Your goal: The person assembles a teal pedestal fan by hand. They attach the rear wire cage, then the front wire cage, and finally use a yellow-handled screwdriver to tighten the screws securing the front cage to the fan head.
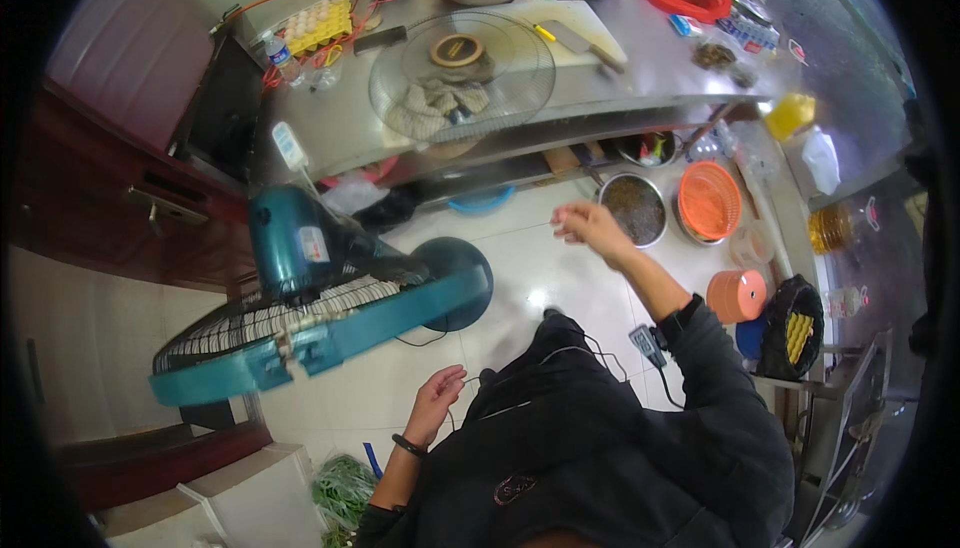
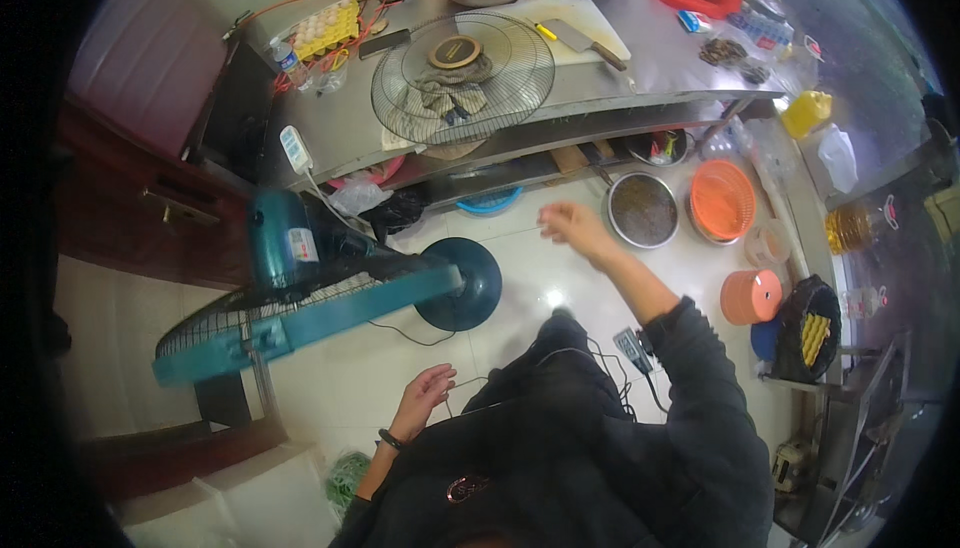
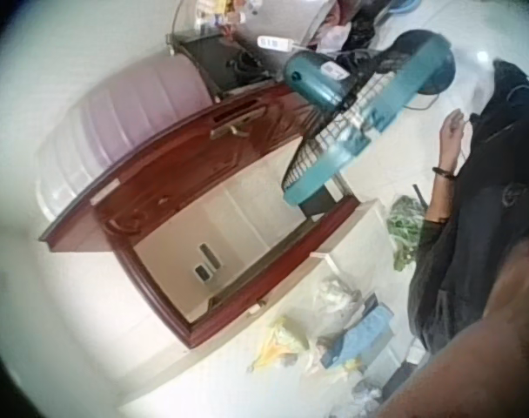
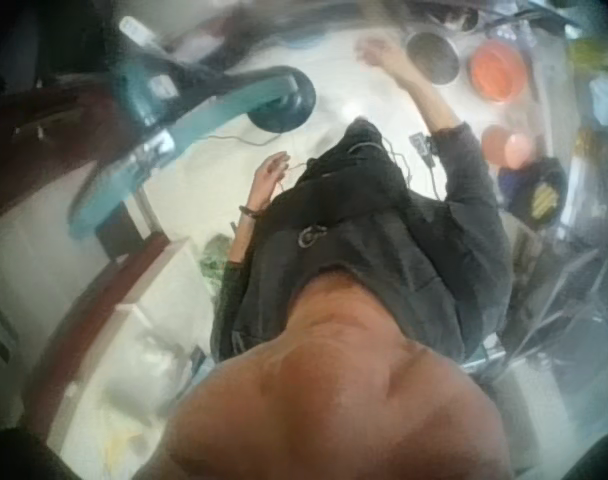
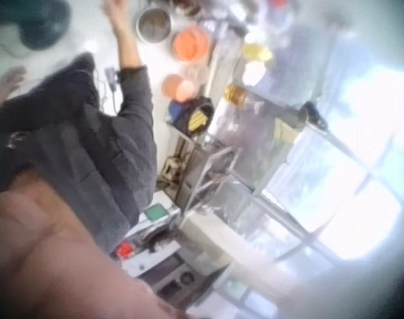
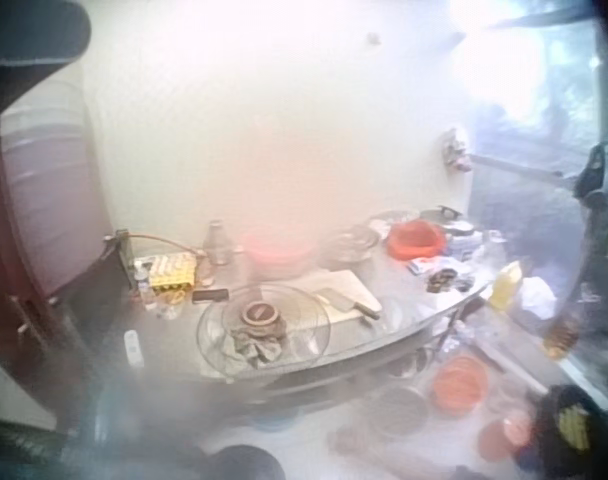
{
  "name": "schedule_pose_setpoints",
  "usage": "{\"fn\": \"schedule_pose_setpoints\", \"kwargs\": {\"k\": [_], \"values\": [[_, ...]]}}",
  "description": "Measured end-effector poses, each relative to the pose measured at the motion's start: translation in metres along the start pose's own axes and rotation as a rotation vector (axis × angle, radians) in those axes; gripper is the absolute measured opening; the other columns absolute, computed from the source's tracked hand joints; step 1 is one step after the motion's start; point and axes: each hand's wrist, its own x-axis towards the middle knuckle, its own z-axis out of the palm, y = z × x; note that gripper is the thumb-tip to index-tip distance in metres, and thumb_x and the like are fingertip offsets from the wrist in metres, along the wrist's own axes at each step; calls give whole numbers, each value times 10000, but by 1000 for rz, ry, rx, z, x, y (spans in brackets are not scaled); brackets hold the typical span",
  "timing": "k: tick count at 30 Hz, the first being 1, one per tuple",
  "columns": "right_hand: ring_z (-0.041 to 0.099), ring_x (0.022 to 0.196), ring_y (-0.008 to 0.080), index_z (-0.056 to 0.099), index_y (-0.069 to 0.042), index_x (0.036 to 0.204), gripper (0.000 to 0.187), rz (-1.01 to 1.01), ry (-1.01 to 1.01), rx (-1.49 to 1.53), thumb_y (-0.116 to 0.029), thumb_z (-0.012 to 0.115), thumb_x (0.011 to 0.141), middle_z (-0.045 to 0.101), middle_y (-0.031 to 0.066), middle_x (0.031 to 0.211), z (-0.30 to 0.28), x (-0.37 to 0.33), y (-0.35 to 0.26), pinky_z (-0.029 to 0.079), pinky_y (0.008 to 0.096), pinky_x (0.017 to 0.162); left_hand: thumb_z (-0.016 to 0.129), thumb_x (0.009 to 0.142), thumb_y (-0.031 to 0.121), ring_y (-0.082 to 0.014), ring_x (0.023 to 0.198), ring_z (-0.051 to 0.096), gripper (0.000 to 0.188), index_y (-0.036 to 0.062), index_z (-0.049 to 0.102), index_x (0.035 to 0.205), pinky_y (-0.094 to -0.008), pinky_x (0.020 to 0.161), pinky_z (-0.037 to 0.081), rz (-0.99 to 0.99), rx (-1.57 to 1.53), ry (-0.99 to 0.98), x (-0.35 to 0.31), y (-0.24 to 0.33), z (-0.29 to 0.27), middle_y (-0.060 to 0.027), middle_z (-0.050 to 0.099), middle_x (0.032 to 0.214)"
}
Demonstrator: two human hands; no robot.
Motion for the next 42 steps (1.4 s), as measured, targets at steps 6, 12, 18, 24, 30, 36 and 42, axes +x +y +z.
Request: {"fn": "schedule_pose_setpoints", "kwargs": {"k": [6, 12, 18, 24, 30, 36, 42], "values": [[513, 1270, 271, 411, -29, 1403, 692, 193, 323, 275, -465, 650, 922, 479, 161, 1424, -42, 197, -12, 460, 405, 1009, 605, 986, 219, -123, 1067, 613, 391, 78, 552, 1347, -268, 869, 491, -115, -139, 257, 38, 10, 49, -48, 639, 1273], [544, 1178, 304, 421, -4, 1392, 806, 416, 381, 941, -598, 620, 885, 511, 171, 1355, -36, 288, -15, 362, 486, 1065, 599, 994, 195, -152, 1054, 641, 374, 50, 545, 1335, -279, 873, 527, -187, -409, 404, 75, 33, 139, -85, 641, 1261], [447, 632, 194, 433, -135, 810, 527, 245, 535, 1250, -644, 522, 919, 479, 27, 724, -26, 307, -78, 434, 361, 665, 620, 985, 212, -144, 1041, 641, 392, 39, 552, 1330, -275, 878, 512, -168, -466, 475, 86, 53, 188, -75, 647, 1261], [287, 478, 149, 380, -132, 824, 515, -119, 420, 1213, -618, 346, 989, 365, 16, 638, -38, 324, -161, 189, 325, 414, 624, 978, 200, -134, 1029, 640, 387, 42, 558, 1325, -265, 859, 504, -105, -462, 589, 79, 55, 210, -77, 656, 1241], [282, 444, 127, 365, -129, 811, 466, -222, 384, 1055, -549, 356, 1012, 296, -16, 589, -15, 304, -230, 208, 290, 410, 628, 960, 127, -135, 1028, 631, 360, 24, 572, 1300, -252, 864, 498, -37, -421, 587, 66, 50, 230, -95, 656, 1233], [320, 424, 82, 394, -127, 809, 444, -435, 98, 828, -515, 416, 1023, 365, -20, 592, 9, 241, -250, 221, 254, 372, 635, 946, 114, -147, 1009, 639, 375, 3, 562, 1297, -277, 874, 514, 110, -38, 512, 51, 52, 230, -111, 667, 1155], [343, 439, 46, 432, -145, 784, 434, -662, -57, 520, -508, 469, 1019, 407, -55, 594, -46, 127, -230, 255, 214, 381, 620, 957, 103, -159, 1129, 600, 350, -3, 573, 1286, -298, 985, 474, 224, -51, 440, 20, 46, 214, -90, 631, 1244]]}}
